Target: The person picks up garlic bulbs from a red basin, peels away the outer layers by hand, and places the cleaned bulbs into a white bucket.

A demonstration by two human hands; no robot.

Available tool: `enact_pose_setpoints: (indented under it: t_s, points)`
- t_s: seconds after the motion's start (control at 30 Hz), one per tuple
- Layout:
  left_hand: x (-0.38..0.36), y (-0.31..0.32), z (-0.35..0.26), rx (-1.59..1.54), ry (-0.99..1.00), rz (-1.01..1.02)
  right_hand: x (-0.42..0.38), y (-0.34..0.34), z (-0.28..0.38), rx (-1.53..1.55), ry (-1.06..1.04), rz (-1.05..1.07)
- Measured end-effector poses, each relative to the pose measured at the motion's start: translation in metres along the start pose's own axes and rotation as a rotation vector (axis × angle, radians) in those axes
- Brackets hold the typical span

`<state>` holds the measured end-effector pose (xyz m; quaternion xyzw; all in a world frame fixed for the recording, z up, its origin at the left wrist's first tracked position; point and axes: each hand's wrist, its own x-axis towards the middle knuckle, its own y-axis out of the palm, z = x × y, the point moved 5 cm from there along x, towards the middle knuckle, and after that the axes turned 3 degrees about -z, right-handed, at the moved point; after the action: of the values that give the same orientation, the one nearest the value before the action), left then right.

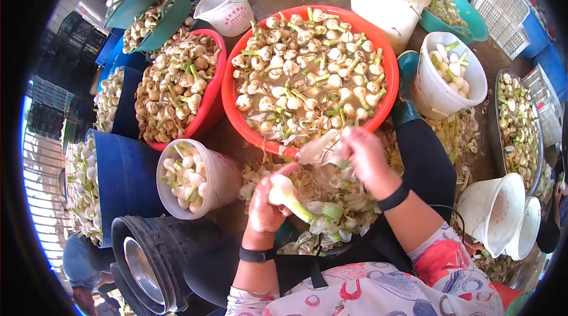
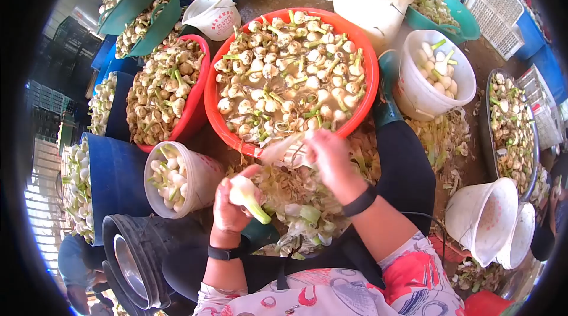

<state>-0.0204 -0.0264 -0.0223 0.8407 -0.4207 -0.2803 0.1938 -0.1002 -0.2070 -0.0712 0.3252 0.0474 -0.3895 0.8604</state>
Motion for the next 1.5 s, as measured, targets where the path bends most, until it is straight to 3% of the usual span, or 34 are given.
enact_pose_setpoints:
  t_s: [0.07, 0.13, 0.17, 0.2, 0.27, 0.4, 0.47, 0.6, 0.67, 0.73, 0.8, 0.87, 0.93, 0.97, 1.0, 1.07, 1.1, 1.13, 1.2, 1.23, 1.3, 1.33, 1.4, 1.47, 1.5]
  points:
    - [0.001, -0.01, -0.003, -0.03, 0.027, -0.228, 0.014, -0.01, 0.006, -0.717, -0.144, 0.043]
    - [0.004, -0.026, 0.006, 0.092, 0.016, -0.386, -0.024, 0.036, 0.012, -1.359, -0.155, 0.341]
    - [0.004, -0.028, 0.008, 0.091, -0.002, -0.429, -0.037, 0.046, 0.01, -1.362, -0.431, 0.446]
    - [0.005, -0.027, 0.007, 0.084, -0.001, -0.429, -0.043, 0.048, 0.002, -1.233, -0.584, 0.393]
    - [0.001, -0.029, 0.001, 0.326, 0.06, -0.506, -0.056, 0.065, 0.017, -1.127, -0.278, 0.529]
    - [0.005, -0.028, 0.005, 0.273, 0.067, -0.482, -0.06, 0.066, -0.001, -1.398, -0.439, 0.681]
    - [0.003, -0.03, 0.008, 0.18, 0.035, -0.542, -0.056, 0.057, -0.009, -0.941, 0.011, 0.611]
    - [0.006, -0.024, 0.012, 0.149, 0.01, -0.403, -0.053, 0.05, -0.013, -0.828, 0.076, 0.586]
    - [0.006, -0.022, 0.008, 0.113, -0.021, -0.346, -0.048, 0.045, -0.011, -0.674, 0.112, 0.434]
    - [0.005, -0.027, 0.014, 0.046, -0.025, -0.315, -0.03, 0.043, -0.003, -0.158, 0.216, 0.444]
    - [0.008, -0.021, 0.016, 0.198, 0.11, -0.11, -0.036, 0.045, 0.003, -0.613, 0.086, 0.419]
    - [0.01, 0.0, 0.014, -0.073, -0.024, -0.108, -0.06, 0.069, 0.028, -0.792, -0.722, 0.426]
    - [0.01, 0.002, 0.015, -0.335, -0.111, -0.06, -0.061, 0.069, 0.03, -0.796, -0.638, 0.405]
    - [0.009, -0.002, 0.017, -0.475, -0.137, 0.164, -0.059, 0.067, 0.027, -0.885, -0.656, 0.413]
    - [0.01, -0.003, 0.018, -0.475, -0.137, 0.161, -0.058, 0.066, 0.025, -0.975, -0.668, 0.42]
    - [0.013, -0.017, 0.031, -0.173, -0.16, -0.214, -0.062, 0.067, 0.027, -0.874, -0.678, 0.352]
    - [0.015, -0.009, 0.037, -0.183, -0.142, -0.126, -0.064, 0.068, 0.027, -0.855, -0.664, 0.357]
    - [0.012, -0.007, 0.041, -0.127, -0.154, -0.18, -0.066, 0.07, 0.028, -0.834, -0.651, 0.364]
    - [0.009, 0.006, 0.04, -0.439, -0.256, 0.349, -0.067, 0.075, 0.028, -0.882, -0.707, 0.372]
    - [0.008, 0.009, 0.038, -0.438, -0.256, 0.35, -0.066, 0.075, 0.03, -0.843, -0.777, 0.337]
    - [0.007, 0.005, 0.029, -0.315, -0.1, 0.031, -0.068, 0.074, 0.034, -0.804, -0.851, 0.303]
    - [0.007, 0.007, 0.029, -0.316, -0.096, 0.032, -0.069, 0.074, 0.034, -0.804, -0.778, 0.332]
    - [0.006, 0.003, 0.018, -0.245, 0.122, -0.07, -0.068, 0.072, 0.032, -0.802, -0.705, 0.366]
    - [0.004, 0.005, 0.014, -0.181, 0.11, -0.069, -0.061, 0.063, 0.028, -0.706, -0.532, 0.353]
    - [0.002, 0.003, 0.015, -0.114, 0.122, -0.133, -0.056, 0.062, 0.025, -0.76, -0.424, 0.445]
